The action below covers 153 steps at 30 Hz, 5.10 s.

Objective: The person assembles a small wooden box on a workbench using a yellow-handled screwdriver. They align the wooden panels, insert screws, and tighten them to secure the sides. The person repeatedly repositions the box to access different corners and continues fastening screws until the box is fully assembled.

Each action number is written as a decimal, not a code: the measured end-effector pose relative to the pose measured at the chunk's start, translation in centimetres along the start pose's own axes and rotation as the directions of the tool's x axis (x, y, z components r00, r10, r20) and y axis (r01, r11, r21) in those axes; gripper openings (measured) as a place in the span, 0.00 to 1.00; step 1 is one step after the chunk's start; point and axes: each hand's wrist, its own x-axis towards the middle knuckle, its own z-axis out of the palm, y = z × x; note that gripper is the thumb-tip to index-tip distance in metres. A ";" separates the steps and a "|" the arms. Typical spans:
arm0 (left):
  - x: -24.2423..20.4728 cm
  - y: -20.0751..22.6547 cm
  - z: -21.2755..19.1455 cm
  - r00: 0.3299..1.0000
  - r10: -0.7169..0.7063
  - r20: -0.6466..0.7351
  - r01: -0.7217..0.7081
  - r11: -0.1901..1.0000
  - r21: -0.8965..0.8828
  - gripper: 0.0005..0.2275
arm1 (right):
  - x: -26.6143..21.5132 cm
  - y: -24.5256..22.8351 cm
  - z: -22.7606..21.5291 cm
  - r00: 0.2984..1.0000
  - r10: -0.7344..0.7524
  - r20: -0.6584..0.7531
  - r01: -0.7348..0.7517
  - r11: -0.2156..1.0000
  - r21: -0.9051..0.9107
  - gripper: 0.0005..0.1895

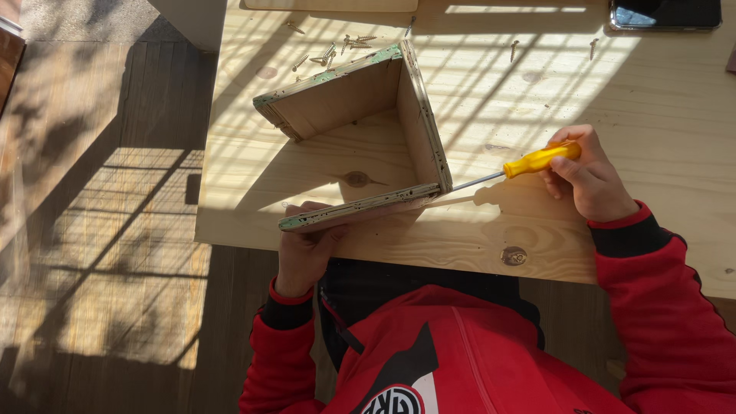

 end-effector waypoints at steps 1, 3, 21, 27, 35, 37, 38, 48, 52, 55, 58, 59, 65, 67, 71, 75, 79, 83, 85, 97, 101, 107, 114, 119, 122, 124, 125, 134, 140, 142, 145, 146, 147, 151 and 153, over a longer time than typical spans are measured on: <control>0.0 0.1 0.0 1.000 -0.001 0.000 0.001 1.000 -0.001 0.13 | -0.1 0.0 -0.1 1.000 0.001 0.000 -0.001 1.000 -0.001 0.08; 0.2 0.4 -0.1 1.000 -0.022 0.007 0.022 0.999 0.026 0.11 | -0.2 -0.2 -0.4 0.999 0.048 0.008 -0.047 0.993 -0.111 0.12; 0.1 0.6 0.2 1.000 0.002 0.001 -0.002 1.000 0.000 0.13 | 0.3 0.2 0.4 0.980 0.059 -0.189 -0.093 0.980 -0.176 0.18; 0.2 0.6 0.1 0.999 0.032 0.011 -0.033 0.999 0.035 0.12 | 0.0 -0.7 0.9 0.994 -0.107 0.011 0.107 0.992 -0.063 0.11; 0.2 1.0 0.0 1.000 0.025 0.015 -0.026 0.997 0.069 0.11 | 0.0 -0.9 0.9 0.988 0.081 -0.132 -0.103 0.980 -0.172 0.13; 0.2 1.0 0.0 0.999 0.042 0.020 -0.044 0.995 0.094 0.10 | 0.0 -0.7 0.8 0.988 0.078 -0.136 -0.101 0.980 -0.170 0.13; 0.2 1.0 0.0 1.000 0.018 0.014 -0.019 0.997 0.073 0.10 | 0.0 -0.5 0.7 0.998 0.000 -0.058 -0.009 0.986 -0.166 0.11; 0.2 0.2 -0.1 1.000 0.012 0.021 -0.014 0.998 0.067 0.10 | 0.2 -1.0 0.6 0.961 0.209 -0.181 -0.248 0.941 -0.229 0.14; 0.2 0.5 0.0 1.000 0.006 0.025 -0.008 0.996 0.084 0.09 | -0.2 -1.5 0.8 0.990 0.117 -0.081 -0.134 0.961 -0.243 0.12; 0.1 0.1 0.0 1.000 0.002 0.019 -0.003 0.999 0.048 0.10 | -0.2 -1.1 0.5 0.993 -0.098 0.067 0.103 0.992 -0.073 0.17; 0.0 0.1 -0.1 1.000 0.015 0.021 -0.017 0.997 0.072 0.09 | -0.4 -0.7 0.3 0.998 -0.046 0.042 0.051 0.990 -0.130 0.11; 0.1 0.3 -0.1 1.000 0.016 0.026 -0.018 0.997 0.079 0.09 | -0.4 -0.8 0.3 1.000 -0.010 0.002 0.010 0.987 -0.161 0.10; 0.2 0.5 -0.1 1.000 0.019 0.022 -0.020 0.999 0.051 0.11 | -0.2 -1.1 0.6 0.994 0.077 -0.074 -0.091 0.974 -0.207 0.12; 0.2 0.3 0.0 0.999 0.027 0.020 -0.028 0.998 0.051 0.11 | -0.4 -1.0 0.4 1.000 0.024 0.004 -0.023 0.981 -0.195 0.13; 0.3 0.5 -0.1 0.998 0.054 0.023 -0.055 0.995 0.088 0.09 | -0.3 -0.9 0.2 0.999 -0.026 0.034 0.032 0.981 -0.191 0.13; 0.2 0.1 -0.3 0.998 0.064 0.016 -0.065 0.994 0.088 0.11 | -0.3 -1.0 0.5 0.981 0.133 -0.140 -0.167 0.949 -0.268 0.10; 0.1 -0.2 -0.2 0.999 0.037 0.005 -0.037 0.999 0.025 0.13 | -0.1 -0.5 0.4 0.987 0.119 -0.108 -0.141 0.962 -0.235 0.11; 0.1 -0.3 -0.1 0.999 0.033 0.013 -0.033 0.999 0.010 0.14 | -0.3 -0.3 0.3 1.000 0.014 -0.028 -0.020 0.972 -0.233 0.17; 0.1 -0.2 -0.1 1.000 0.023 0.001 -0.023 1.000 0.012 0.14 | -0.2 -0.3 0.3 0.998 0.032 -0.047 -0.041 0.976 -0.212 0.16; 0.0 -0.4 -0.5 1.000 0.021 -0.008 -0.019 0.992 0.125 0.19 | -0.4 0.5 0.2 0.982 0.066 -0.174 -0.104 0.970 -0.222 0.14; -0.2 0.3 -0.3 1.000 -0.008 -0.027 0.011 0.995 0.095 0.23 | -0.5 0.3 0.4 0.983 0.038 -0.178 -0.061 0.991 -0.123 0.15; -0.3 1.5 -0.2 0.999 -0.015 -0.040 0.020 0.992 0.122 0.25 | -0.4 0.9 0.0 0.957 0.016 -0.290 -0.036 0.997 -0.065 0.15; -0.1 1.8 -0.4 1.000 0.010 -0.027 -0.003 0.972 0.236 0.24 | -0.3 1.9 -0.5 0.863 -0.140 -0.485 0.062 0.983 -0.173 0.17; -0.2 1.2 -0.5 0.999 0.044 -0.011 -0.041 0.980 0.196 0.25 | -0.6 0.2 0.9 0.852 -0.484 -0.198 0.247 0.706 -0.663 0.17; -0.3 0.8 -1.0 0.994 0.109 0.023 -0.112 0.976 0.187 0.25 | -0.4 0.1 1.5 0.810 -0.586 -0.005 0.335 0.470 -0.817 0.14; -0.2 1.0 -1.3 0.986 0.160 0.053 -0.168 0.964 0.209 0.26 | -0.3 0.7 1.4 0.805 -0.591 0.050 0.339 0.390 -0.856 0.14; -0.1 1.3 -1.5 0.969 0.227 0.100 -0.242 0.952 0.188 0.26 | -0.2 1.1 1.2 0.809 -0.583 0.068 0.336 0.364 -0.869 0.14; 0.1 2.4 -1.7 0.962 0.240 0.128 -0.254 0.962 0.101 0.41 | 0.2 -1.3 2.6 0.779 -0.623 0.069 0.286 0.255 -0.924 0.12; 0.0 2.7 -1.6 0.965 0.241 0.106 -0.254 0.959 0.125 0.36 | 6.6 -5.2 3.3 0.767 -0.637 0.081 0.309 0.255 -0.916 0.12; 0.1 3.2 -1.5 0.966 0.241 0.093 -0.252 0.959 0.131 0.36 | 11.1 -5.4 3.1 0.711 -0.682 0.169 0.351 0.137 -0.926 0.14; 0.1 3.5 -1.2 0.964 0.252 0.082 -0.260 0.960 0.106 0.37 | 19.0 -5.6 3.0 0.806 -0.584 0.091 0.271 0.228 -0.935 0.26; 0.2 3.6 -1.0 0.958 0.273 0.093 -0.283 0.952 0.119 0.36 | 21.3 -6.3 3.4 0.765 -0.621 0.171 0.339 0.163 -0.927 0.31; 0.2 3.7 -1.0 0.951 0.292 0.100 -0.304 0.943 0.135 0.36 | 23.8 -7.0 4.0 0.715 -0.652 0.252 0.407 0.096 -0.908 0.36; 0.5 5.7 -1.1 0.952 0.294 0.083 -0.300 0.951 0.075 0.35 | 29.4 -9.3 7.1 0.868 -0.471 0.157 0.259 0.160 -0.952 0.43; 0.5 5.9 -1.0 0.960 0.273 0.070 -0.278 0.957 0.081 0.36 | 30.9 -10.4 8.6 0.974 -0.219 0.054 0.130 0.350 -0.928 0.41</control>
